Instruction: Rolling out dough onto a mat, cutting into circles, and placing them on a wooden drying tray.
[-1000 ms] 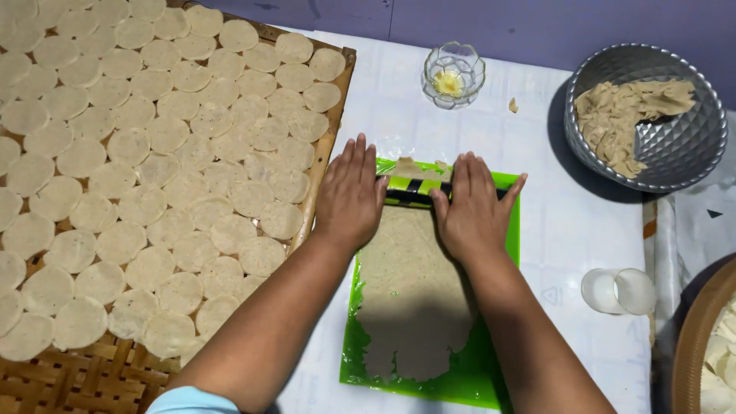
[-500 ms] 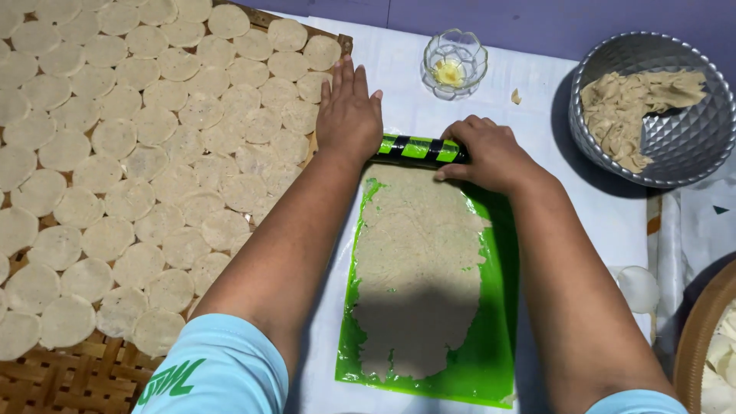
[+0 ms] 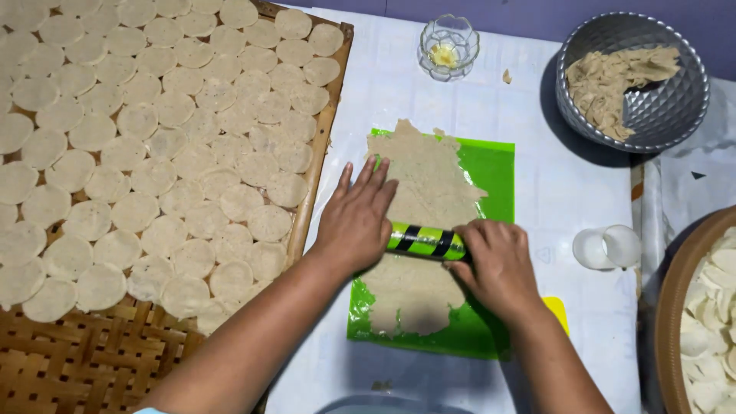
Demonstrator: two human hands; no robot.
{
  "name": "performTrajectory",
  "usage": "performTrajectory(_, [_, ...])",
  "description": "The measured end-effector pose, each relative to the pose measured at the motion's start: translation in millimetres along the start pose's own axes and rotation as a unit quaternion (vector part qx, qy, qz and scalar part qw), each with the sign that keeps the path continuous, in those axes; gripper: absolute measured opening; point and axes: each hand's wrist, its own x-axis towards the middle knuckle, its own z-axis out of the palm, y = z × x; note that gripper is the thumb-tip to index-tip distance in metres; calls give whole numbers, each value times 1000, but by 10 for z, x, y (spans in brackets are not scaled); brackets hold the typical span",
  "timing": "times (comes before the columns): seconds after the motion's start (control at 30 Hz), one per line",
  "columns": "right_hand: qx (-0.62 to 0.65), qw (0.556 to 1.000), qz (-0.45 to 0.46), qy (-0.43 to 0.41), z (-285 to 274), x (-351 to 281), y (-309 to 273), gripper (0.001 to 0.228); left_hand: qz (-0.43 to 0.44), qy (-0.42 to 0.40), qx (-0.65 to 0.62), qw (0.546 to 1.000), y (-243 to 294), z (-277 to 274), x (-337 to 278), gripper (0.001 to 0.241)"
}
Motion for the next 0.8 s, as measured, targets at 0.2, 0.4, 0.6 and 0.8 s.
performTrajectory(0.2, [61,991,76,89,90,165,1,51,-75,14,-18,997,11,182,47,67])
performTrajectory(0.4, [-9,987,158,-41,21,126,-271,60,-97,-20,6,995,169,286,-187,70])
performTrajectory(0.6, [-54,987,151,-27,259,-385,-354,60,-106,-78,-3,991,415,193,-549,70])
performTrajectory(0.8, [-56,990,124,38,406,-861,-482,60,-107,-111,19,988,594,283,-930,70])
